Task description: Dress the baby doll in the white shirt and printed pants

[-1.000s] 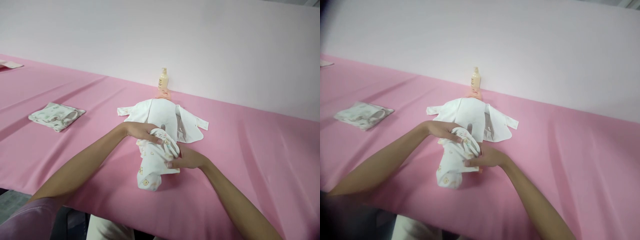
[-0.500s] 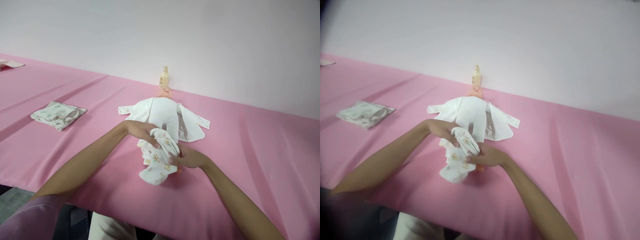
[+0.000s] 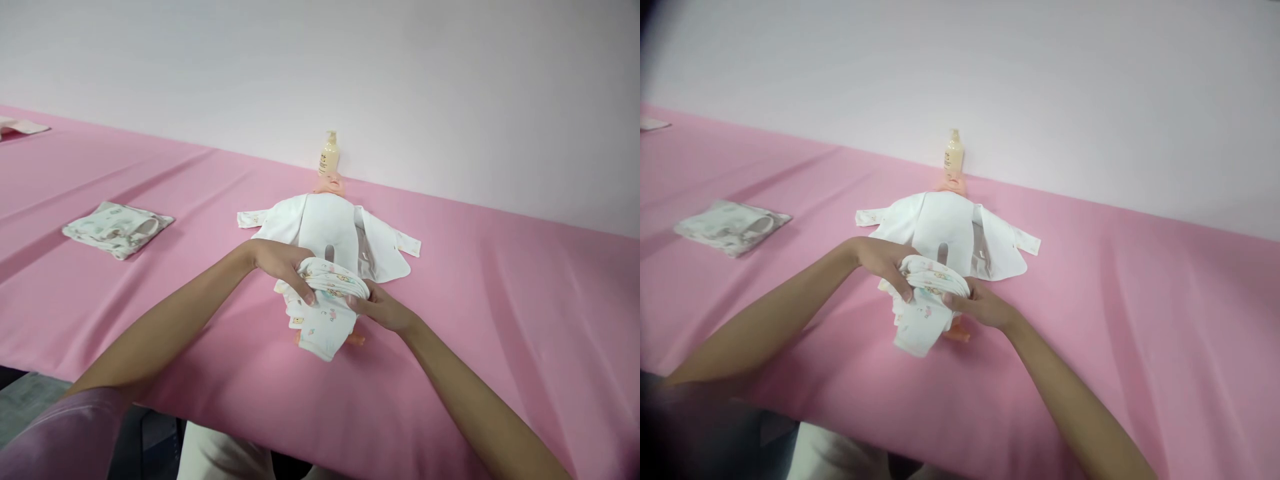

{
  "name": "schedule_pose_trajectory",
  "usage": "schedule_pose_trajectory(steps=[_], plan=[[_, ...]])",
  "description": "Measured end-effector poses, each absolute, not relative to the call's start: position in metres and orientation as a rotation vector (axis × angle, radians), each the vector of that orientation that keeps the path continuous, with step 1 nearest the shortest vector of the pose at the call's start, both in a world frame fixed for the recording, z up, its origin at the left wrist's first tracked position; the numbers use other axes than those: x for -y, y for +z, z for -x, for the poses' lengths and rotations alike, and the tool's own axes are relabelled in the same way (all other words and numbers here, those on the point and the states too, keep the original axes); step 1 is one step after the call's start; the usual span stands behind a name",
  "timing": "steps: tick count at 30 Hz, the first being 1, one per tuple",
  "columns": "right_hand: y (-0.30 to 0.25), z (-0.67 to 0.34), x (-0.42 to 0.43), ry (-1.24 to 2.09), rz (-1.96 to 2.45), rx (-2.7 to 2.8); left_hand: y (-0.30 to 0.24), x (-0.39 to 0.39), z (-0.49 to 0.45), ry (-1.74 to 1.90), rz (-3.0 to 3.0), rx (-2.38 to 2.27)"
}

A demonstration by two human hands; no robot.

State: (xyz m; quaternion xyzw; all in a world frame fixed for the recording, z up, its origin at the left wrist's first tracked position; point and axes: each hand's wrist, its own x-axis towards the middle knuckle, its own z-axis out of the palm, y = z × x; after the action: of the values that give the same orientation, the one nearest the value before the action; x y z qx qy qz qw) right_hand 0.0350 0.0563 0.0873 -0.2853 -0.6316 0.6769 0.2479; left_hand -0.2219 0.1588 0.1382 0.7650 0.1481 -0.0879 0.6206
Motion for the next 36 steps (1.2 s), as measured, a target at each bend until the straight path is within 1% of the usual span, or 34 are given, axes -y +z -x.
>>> schedule_pose_trajectory(steps=[6,12,16,19,22,26,31,36], plan=[[0.077,-0.030,-0.053,1.782,0.728,1.654,0.136,-0.163,0.226,-0.120,-1.712,-0.339],[0.082,-0.030,-0.051,1.904,0.744,1.804,0.130,-0.165,0.226,-0.036,-1.714,-0.336],[0.081,-0.035,-0.053,1.892,0.735,1.821,0.127,-0.163,0.222,-0.069,-1.734,-0.297],[0.073,-0.038,-0.055,1.917,0.660,1.677,0.122,-0.162,0.221,-0.123,-1.758,-0.312],[0.070,-0.039,-0.056,1.866,0.714,1.536,0.116,-0.163,0.221,-0.207,-1.742,-0.290],[0.083,-0.040,-0.056,1.871,0.840,1.690,0.118,-0.162,0.221,-0.297,-1.681,-0.259],[0.098,-0.038,-0.055,1.992,0.787,1.929,0.133,-0.153,0.218,-0.183,-1.673,-0.261],[0.091,-0.043,-0.056,1.985,0.769,1.804,0.133,-0.148,0.215,-0.204,-1.667,-0.270]])
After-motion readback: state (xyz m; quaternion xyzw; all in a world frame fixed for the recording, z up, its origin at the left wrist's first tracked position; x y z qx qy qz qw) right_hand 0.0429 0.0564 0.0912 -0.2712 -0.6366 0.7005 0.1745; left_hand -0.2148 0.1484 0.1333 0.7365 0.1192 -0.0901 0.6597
